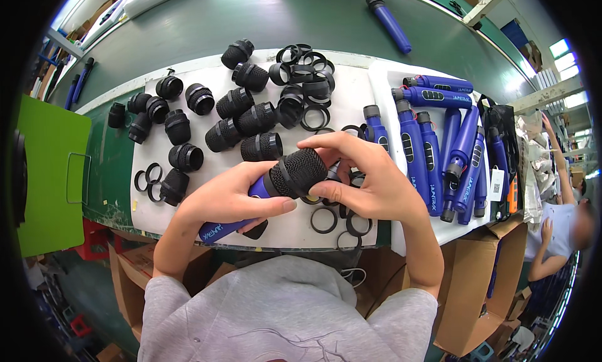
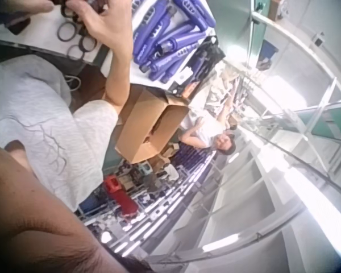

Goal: The person assembles black cylindrical components onto blue cylindrical bodies. They pick up the black parts from a table, align them with the blue bodies, and screw them on by hand. The person repeats this process for multiple units, placing the finished assemblies on the table.

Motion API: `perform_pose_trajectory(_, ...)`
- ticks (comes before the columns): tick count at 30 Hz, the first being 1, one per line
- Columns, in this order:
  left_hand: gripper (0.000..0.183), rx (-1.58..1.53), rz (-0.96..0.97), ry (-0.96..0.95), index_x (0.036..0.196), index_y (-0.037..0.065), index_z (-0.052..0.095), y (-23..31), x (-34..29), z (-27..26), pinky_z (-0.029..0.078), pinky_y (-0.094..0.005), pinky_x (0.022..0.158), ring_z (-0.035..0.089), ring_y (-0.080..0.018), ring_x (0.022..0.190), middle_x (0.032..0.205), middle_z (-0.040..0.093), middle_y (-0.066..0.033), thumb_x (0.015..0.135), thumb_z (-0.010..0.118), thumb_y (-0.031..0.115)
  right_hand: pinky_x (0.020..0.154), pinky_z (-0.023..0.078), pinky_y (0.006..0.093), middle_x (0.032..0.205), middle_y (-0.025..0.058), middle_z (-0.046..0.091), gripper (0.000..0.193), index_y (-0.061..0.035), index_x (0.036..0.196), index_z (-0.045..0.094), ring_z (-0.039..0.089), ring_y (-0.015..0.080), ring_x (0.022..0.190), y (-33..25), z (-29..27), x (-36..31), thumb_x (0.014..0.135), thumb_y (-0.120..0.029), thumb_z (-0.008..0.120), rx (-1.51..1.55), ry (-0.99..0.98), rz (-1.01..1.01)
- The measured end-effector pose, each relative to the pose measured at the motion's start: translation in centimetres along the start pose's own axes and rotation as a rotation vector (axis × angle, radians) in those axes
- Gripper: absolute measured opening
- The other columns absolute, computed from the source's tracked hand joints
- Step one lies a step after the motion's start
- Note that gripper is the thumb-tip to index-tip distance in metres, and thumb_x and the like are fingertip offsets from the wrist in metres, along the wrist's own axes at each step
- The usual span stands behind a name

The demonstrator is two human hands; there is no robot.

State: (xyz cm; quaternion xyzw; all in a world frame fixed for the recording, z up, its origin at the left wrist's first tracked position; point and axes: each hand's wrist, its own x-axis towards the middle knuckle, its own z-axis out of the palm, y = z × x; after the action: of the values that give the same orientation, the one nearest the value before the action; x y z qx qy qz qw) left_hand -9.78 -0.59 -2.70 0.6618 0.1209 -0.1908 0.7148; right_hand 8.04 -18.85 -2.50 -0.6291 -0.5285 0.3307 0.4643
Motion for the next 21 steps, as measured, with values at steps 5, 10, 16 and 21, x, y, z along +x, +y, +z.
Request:
perform_pose_trajectory(5,0.038,0.004,-0.028,-0.005,0.117,0.001,0.061,0.3,0.0,0.0,0.042,-0.0236,0.041,0.054,-0.0072,0.045,0.063,0.059,0.0003,0.092,0.073,0.026,0.08,0.056,0.029,0.106,0.0096,0.067,0.051,0.0037,0.127,0.061,0.068,0.0148,0.096,0.5,-0.2,0.0,0.081,-0.008,0.08,-0.063,-0.052,0.033)
perform_pose_trajectory(10,0.037,0.054,-0.038,0.019,0.116,0.001,0.061,0.2,0.1,0.1,0.042,-0.0243,0.041,0.055,-0.008,0.044,0.062,0.059,-0.0009,0.091,0.073,0.025,0.08,0.056,0.0288,0.099,0.0096,0.068,0.047,0.005,0.123,0.061,0.07,0.0152,0.091,0.6,0.0,0.0,0.085,-0.017,0.08,-0.079,-0.04,0.052)
perform_pose_trajectory(16,0.036,0.077,-0.055,0.038,0.114,0.0,0.062,0.4,0.0,0.2,0.043,-0.0248,0.041,0.055,-0.0086,0.044,0.062,0.059,-0.0013,0.09,0.073,0.024,0.064,0.051,0.0259,0.081,0.0074,0.068,0.043,0.0044,0.114,0.064,0.065,0.0122,0.071,1.1,0.6,0.1,0.088,-0.025,0.08,-0.064,0.029,-0.007)
perform_pose_trajectory(21,0.037,0.081,-0.045,0.045,0.111,0.0,0.062,0.5,-0.2,0.2,0.044,-0.0261,0.042,0.057,-0.0099,0.045,0.063,0.06,-0.0022,0.089,0.074,0.028,0.055,0.045,0.0241,0.068,0.0044,0.064,0.04,0.0031,0.106,0.066,0.06,0.0093,0.06,1.2,0.9,0.1,0.088,-0.029,0.081,-0.101,0.062,0.002)
